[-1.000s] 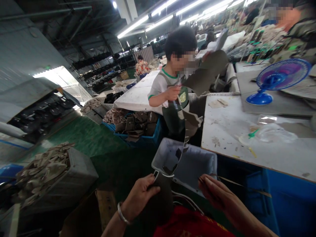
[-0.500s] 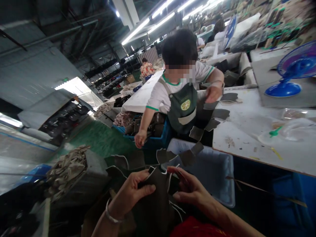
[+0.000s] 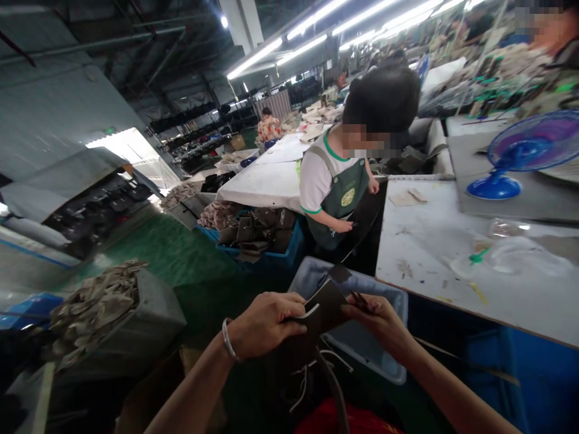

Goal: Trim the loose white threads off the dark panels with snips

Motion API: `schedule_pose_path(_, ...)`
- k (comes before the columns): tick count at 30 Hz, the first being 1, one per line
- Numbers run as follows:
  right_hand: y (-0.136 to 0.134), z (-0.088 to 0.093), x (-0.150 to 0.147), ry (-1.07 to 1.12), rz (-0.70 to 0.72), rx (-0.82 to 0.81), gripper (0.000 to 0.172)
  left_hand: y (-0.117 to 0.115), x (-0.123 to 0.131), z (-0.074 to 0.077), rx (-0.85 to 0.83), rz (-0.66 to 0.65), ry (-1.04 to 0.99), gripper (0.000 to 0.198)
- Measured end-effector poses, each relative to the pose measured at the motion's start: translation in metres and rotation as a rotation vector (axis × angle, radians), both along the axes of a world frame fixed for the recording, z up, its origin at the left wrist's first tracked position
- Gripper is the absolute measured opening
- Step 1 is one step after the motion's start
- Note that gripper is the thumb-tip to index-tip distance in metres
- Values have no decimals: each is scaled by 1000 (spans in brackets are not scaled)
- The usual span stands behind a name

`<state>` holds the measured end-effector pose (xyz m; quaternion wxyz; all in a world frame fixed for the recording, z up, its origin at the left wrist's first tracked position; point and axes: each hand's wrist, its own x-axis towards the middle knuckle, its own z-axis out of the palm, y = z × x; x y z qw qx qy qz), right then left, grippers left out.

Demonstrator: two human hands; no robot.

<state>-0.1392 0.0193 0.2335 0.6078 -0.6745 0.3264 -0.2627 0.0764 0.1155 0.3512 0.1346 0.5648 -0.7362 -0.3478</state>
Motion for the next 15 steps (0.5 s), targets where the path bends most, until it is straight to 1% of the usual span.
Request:
schedule_pose_path(2, -17, -21, -15, 108, -125, -91, 36, -1, -1, -9, 5, 46, 20, 11)
schedule_pose_path(5, -47, -59, -36, 263, -282, -111, 34, -3, 1, -21, 58, 131, 18, 14)
schedule_pose_path(7, -62, -81, -44, 341, -333, -80, 33, -6, 4, -27, 105, 152, 6, 19)
schedule_pose_path(8, -65, -88, -45, 358, -347, -57, 36, -8, 6, -29, 118, 158, 4, 21)
schedule_pose_path(9, -64, -92, -44, 360, -350, -33, 42, -11, 8, -31, 121, 167, 5, 21)
schedule_pose_path(10, -60, -91, -40, 352, -339, -10, 48, -14, 10, -33, 119, 181, 12, 21)
schedule_pose_path(11, -53, -85, -35, 320, -299, 17, 52, -18, 11, -35, 119, 199, 27, 21)
schedule_pose_path(12, -44, -75, -27, 275, -244, 44, 53, -23, 11, -36, 127, 217, 56, 20)
schedule_pose_path(13, -33, -62, -18, 216, -154, 74, 53, -29, 10, -36, 142, 226, 95, 20)
schedule_pose_path(14, -23, -47, -7, 74, -5, 144, 56, -35, 9, -36, 167, 225, 147, 19)
schedule_pose_path(15, -13, -31, 4, -36, 72, 199, 66, -41, 7, -35, 194, 207, 208, 18)
